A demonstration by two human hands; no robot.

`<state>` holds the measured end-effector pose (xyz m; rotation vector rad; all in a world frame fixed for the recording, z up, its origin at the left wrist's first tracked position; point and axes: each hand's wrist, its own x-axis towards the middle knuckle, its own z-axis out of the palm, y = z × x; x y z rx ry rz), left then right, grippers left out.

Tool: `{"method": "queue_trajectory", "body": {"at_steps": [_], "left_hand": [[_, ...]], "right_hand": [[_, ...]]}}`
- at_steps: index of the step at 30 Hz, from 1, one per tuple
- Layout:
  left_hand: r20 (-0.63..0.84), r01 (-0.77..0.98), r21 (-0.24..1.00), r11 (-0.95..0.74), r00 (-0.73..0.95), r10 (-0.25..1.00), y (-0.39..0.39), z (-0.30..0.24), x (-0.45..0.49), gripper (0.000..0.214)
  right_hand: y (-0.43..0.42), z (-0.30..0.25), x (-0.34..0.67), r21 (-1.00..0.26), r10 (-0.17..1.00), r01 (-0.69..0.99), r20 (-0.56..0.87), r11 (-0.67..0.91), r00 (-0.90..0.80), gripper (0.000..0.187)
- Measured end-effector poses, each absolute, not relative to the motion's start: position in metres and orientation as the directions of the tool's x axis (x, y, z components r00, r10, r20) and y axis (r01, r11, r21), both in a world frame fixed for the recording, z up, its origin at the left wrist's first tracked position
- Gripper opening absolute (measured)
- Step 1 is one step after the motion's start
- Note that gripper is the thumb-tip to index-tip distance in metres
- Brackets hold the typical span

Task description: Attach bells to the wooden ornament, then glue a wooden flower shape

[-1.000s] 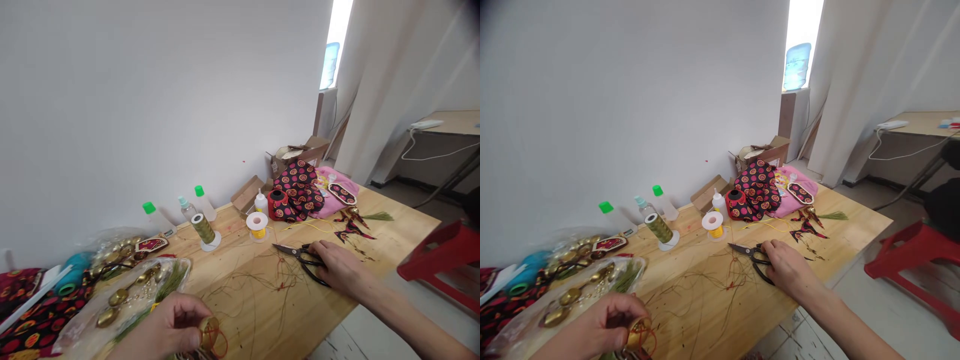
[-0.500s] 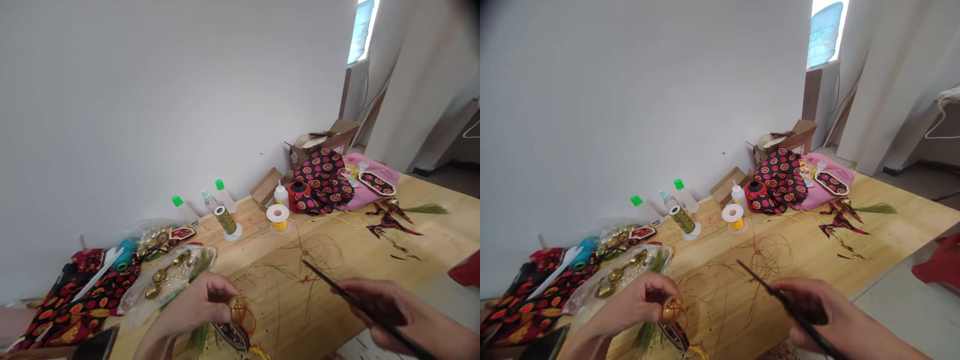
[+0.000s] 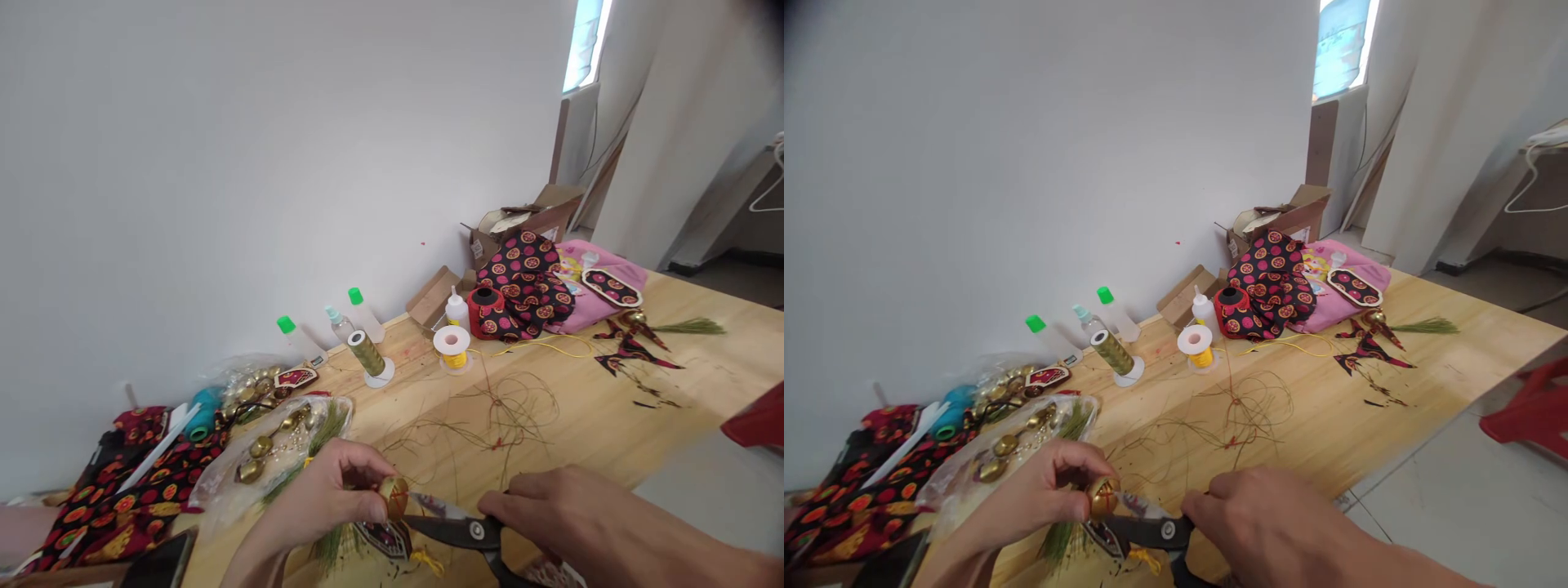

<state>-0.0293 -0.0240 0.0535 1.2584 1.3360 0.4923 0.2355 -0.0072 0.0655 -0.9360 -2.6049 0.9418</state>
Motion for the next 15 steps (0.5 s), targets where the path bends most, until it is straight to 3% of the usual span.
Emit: {"method": "queue_trajectory", "body": {"at_steps": [4, 7, 15], "left_hand": [[-0.428, 0.396, 0.867, 0.304, 0.277, 0.860, -0.025, 0.055, -0.028, 0.041], [-0.427, 0.401, 0.867, 0.296, 0.292, 0.856, -0.025, 0.056, -0.028, 0.041], [-0.443, 0.407, 0.861, 0.306, 0.304, 0.843, -0.025, 0.055, -0.028, 0.040]], "right_hand": [[-0.006, 0.072, 0.226, -0.517, 0.560, 0.517, -0.085, 0.682, -0.824, 0.015], [-0.005, 0.077, 0.220, -0.470, 0.571, 0.552, -0.118, 0.689, -0.813, 0.010], [-0.002, 0.092, 0.213, -0.444, 0.598, 0.589, -0.137, 0.675, -0.790, 0.006]]}}
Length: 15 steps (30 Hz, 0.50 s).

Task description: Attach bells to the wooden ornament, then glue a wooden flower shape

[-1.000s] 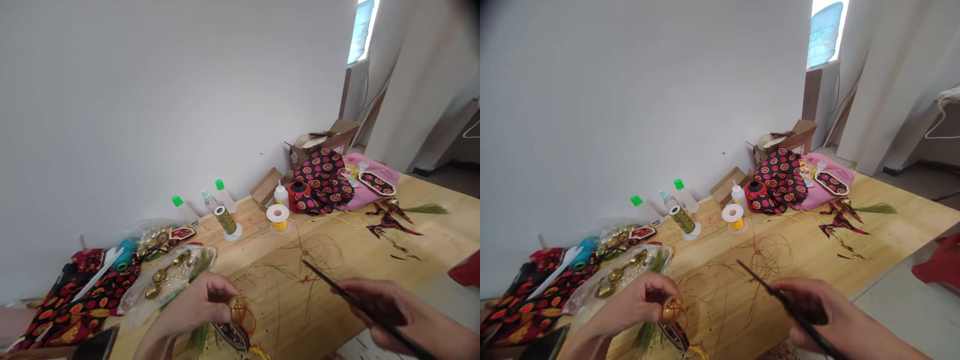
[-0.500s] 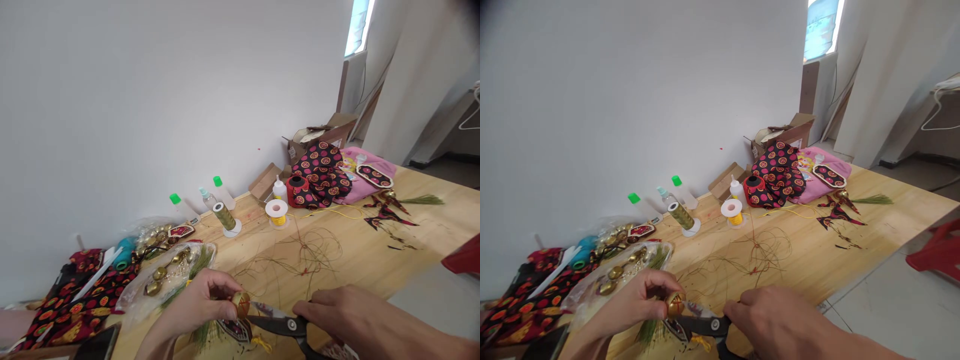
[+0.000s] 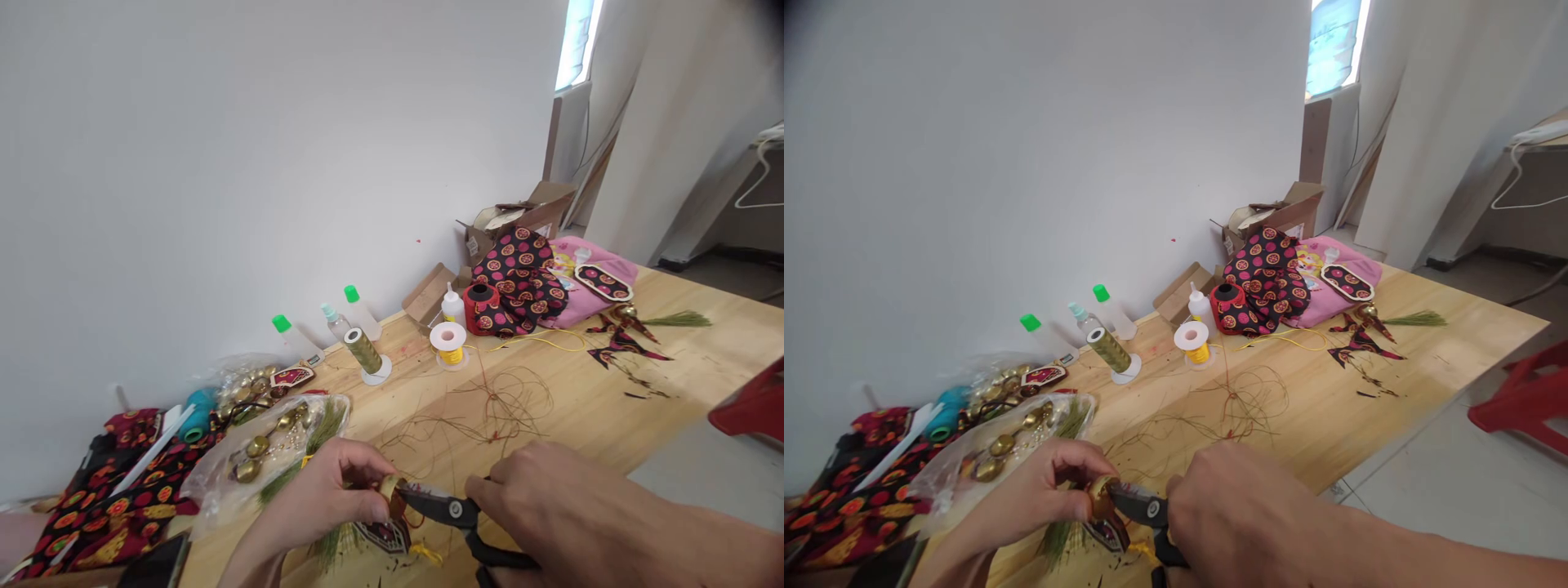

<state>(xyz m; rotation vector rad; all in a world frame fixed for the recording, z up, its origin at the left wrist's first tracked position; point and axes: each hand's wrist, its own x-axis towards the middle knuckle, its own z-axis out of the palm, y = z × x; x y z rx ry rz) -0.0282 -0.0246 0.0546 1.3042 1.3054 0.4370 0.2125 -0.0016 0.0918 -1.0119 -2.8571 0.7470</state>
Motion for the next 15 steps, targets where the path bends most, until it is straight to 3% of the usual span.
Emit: {"method": "queue_trajectory", "body": {"at_steps": [15], "left_hand": [[-0.449, 0.474, 0.835, 0.279, 0.294, 0.844, -0.0231, 0.0561, -0.0266, 0.035]], "right_hand": [[-0.0027, 0.1009, 0.2114, -0.351, 0.568, 0.557, -0.081, 0.753, -0.819, 0.014]]}}
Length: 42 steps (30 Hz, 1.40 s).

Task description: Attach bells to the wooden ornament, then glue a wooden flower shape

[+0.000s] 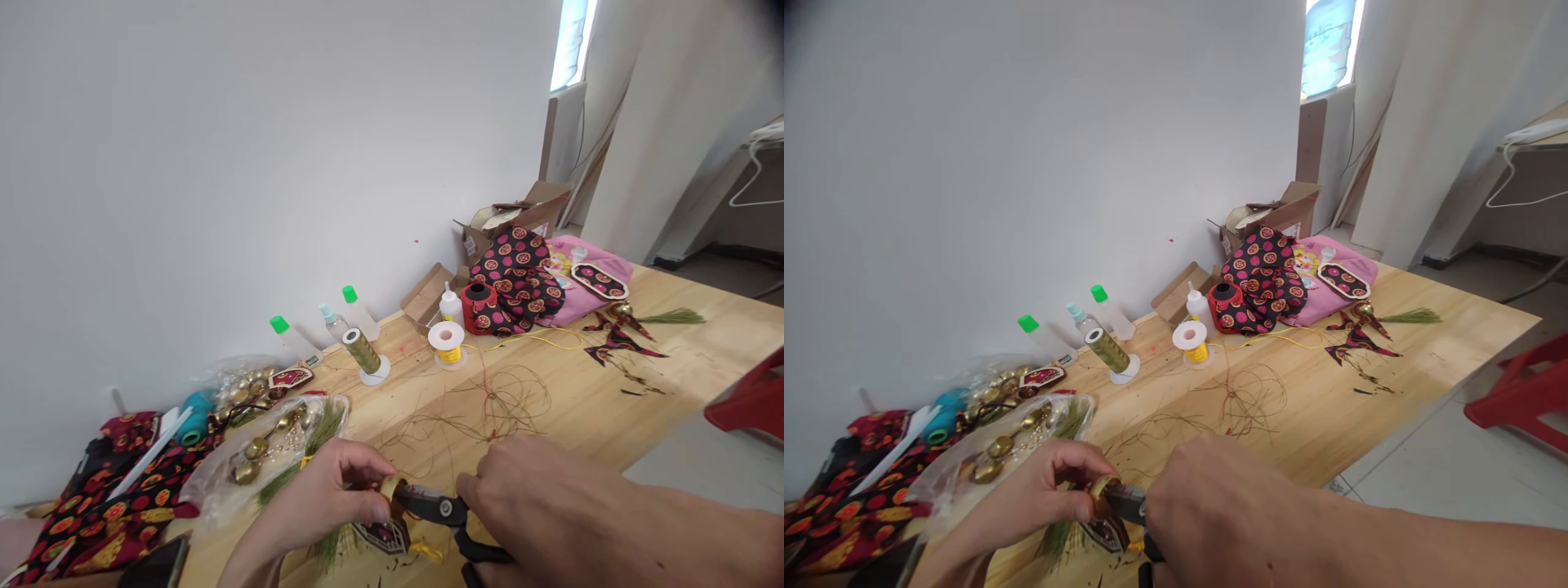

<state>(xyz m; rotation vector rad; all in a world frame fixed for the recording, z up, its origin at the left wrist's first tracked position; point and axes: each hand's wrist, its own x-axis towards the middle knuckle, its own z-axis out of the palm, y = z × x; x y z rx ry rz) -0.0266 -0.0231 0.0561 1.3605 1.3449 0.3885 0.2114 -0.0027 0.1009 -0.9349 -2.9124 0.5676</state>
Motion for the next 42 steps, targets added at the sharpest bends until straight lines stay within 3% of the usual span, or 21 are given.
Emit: {"method": "queue_trajectory", "body": {"at_steps": [7, 15, 25, 34, 42], "left_hand": [[-0.466, 0.433, 0.842, 0.321, 0.286, 0.837, -0.024, 0.056, -0.025, 0.035], [-0.488, 0.424, 0.835, 0.350, 0.279, 0.827, -0.023, 0.058, -0.025, 0.036], [-0.481, 0.437, 0.831, 0.345, 0.251, 0.840, -0.022, 0.056, -0.026, 0.038], [-0.507, 0.421, 0.826, 0.375, 0.262, 0.821, -0.022, 0.052, -0.027, 0.039], [-0.492, 0.459, 0.809, 0.367, 0.188, 0.850, -0.023, 0.049, -0.033, 0.035]], "right_hand": [[-0.005, 0.103, 0.209, -0.302, 0.477, 0.488, -0.115, 0.819, -0.871, 0.011], [-0.004, 0.104, 0.208, -0.277, 0.449, 0.460, -0.108, 0.844, -0.887, 0.013], [-0.002, 0.095, 0.211, -0.359, 0.450, 0.465, -0.131, 0.809, -0.883, 0.013], [-0.003, 0.084, 0.218, -0.437, 0.587, 0.575, -0.125, 0.691, -0.800, 0.007], [0.001, 0.057, 0.240, -0.598, 0.696, 0.653, -0.208, 0.465, -0.687, 0.008]]}}
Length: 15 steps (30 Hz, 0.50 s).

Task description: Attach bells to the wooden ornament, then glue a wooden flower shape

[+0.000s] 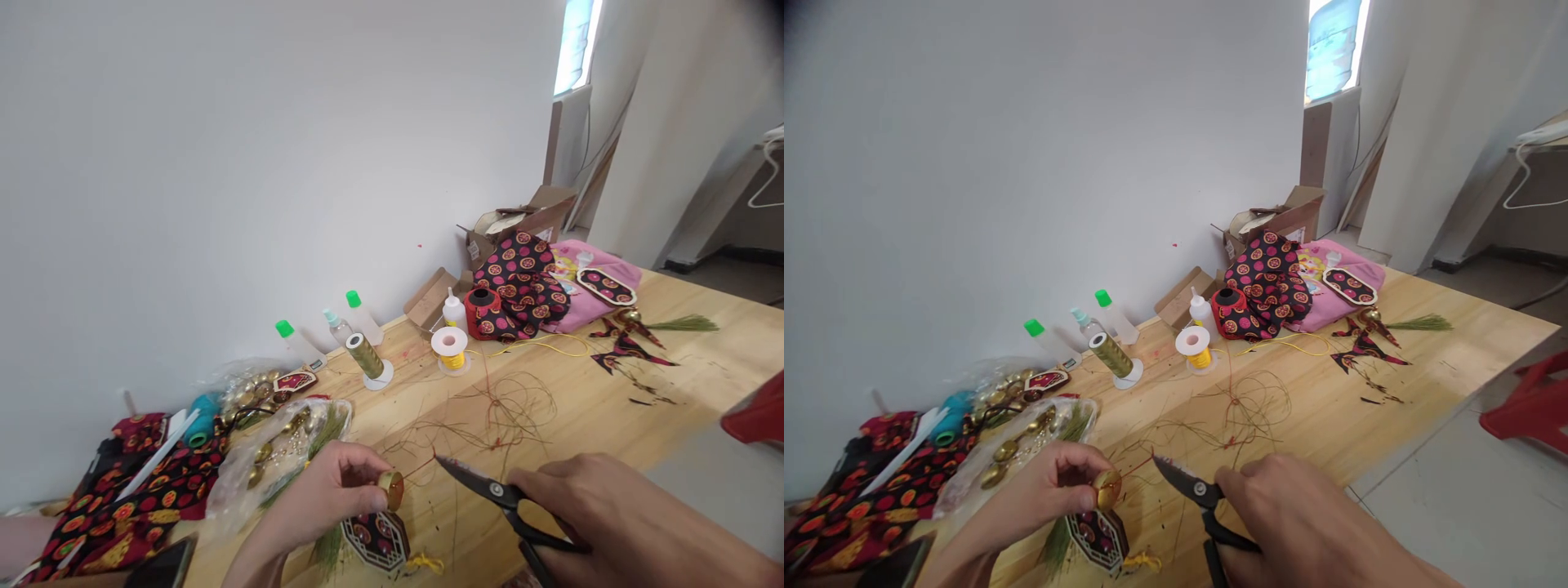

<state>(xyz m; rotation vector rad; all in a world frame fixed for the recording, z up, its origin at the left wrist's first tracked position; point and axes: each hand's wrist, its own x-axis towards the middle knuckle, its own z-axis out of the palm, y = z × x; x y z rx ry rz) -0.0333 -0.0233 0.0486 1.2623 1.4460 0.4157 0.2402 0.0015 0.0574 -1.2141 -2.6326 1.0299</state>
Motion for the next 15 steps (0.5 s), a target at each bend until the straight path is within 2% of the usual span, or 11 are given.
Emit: {"method": "queue_trajectory", "body": {"at_steps": [5, 15], "left_hand": [[-0.469, 0.484, 0.798, 0.359, 0.127, 0.874, -0.023, 0.049, -0.033, 0.035], [-0.486, 0.511, 0.770, 0.382, 0.080, 0.871, -0.020, 0.055, -0.025, 0.033]], "right_hand": [[-0.002, 0.041, 0.247, -0.651, 0.721, 0.652, -0.225, 0.389, -0.655, 0.014], [-0.010, 0.009, 0.251, -0.771, 0.757, 0.546, -0.131, 0.329, -0.640, 0.016]]}}
